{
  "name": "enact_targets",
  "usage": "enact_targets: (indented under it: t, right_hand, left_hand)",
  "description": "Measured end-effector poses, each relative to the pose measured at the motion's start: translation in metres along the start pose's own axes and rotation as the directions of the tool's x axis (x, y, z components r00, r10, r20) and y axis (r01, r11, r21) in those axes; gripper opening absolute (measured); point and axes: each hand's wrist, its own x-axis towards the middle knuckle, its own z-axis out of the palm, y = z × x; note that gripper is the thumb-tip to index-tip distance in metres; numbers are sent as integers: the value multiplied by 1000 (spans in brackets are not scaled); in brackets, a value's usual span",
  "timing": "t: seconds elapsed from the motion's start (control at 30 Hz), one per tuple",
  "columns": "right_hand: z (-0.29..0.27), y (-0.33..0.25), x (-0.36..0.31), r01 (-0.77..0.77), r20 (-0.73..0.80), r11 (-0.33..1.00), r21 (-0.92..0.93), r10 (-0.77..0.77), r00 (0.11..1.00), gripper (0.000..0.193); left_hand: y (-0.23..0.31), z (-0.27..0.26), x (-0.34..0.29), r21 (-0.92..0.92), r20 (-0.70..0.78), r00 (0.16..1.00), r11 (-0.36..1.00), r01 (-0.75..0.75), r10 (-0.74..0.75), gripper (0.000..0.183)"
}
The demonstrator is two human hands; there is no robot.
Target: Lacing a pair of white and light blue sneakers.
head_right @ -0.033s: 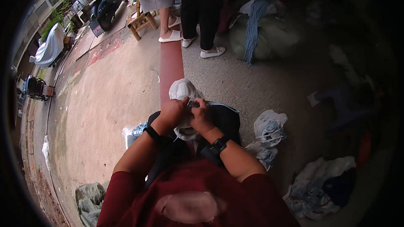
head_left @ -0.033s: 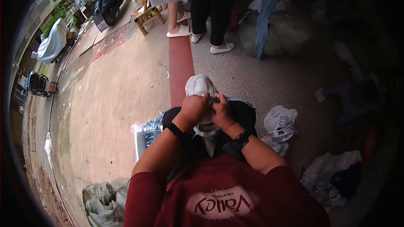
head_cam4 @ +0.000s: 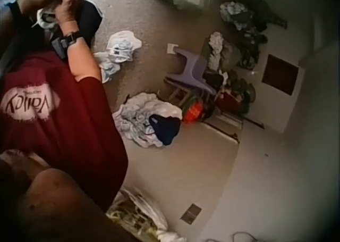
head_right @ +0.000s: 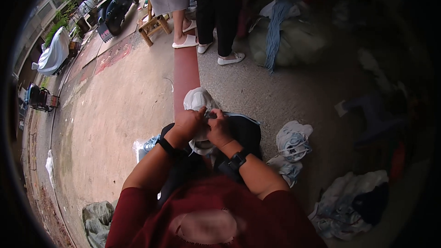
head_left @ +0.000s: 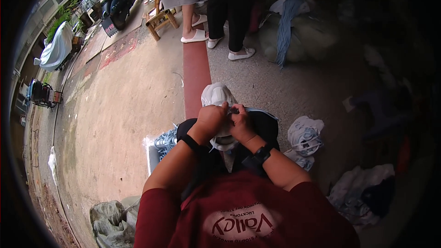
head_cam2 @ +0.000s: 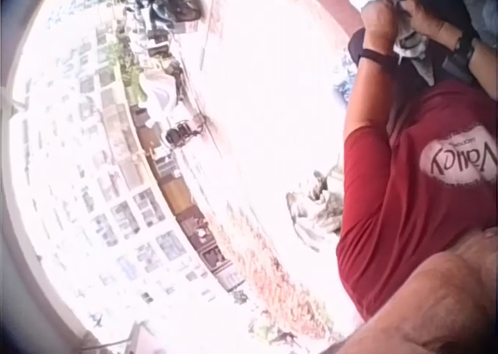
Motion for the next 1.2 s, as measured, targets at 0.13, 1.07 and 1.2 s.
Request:
enact_targets:
  t: [0.13, 1.07, 1.2]
  right_hand:
    - [3, 0, -3, -31, -3, 999, 11, 31, 1000, 16]
    - [-84, 37, -10, -226, 135, 140, 964, 477, 869, 26]
    - [-209, 129, -81, -64, -70, 178, 982, 656, 752, 28]
  left_hand:
    - [-18, 6, 0, 8, -123, 941, 948, -318, 317, 18]
    - [-66, 29, -88, -638, 105, 853, -692, -337, -512, 16]
    - [-175, 30, -218, -581, 118, 482, -454, -676, -868, 22]
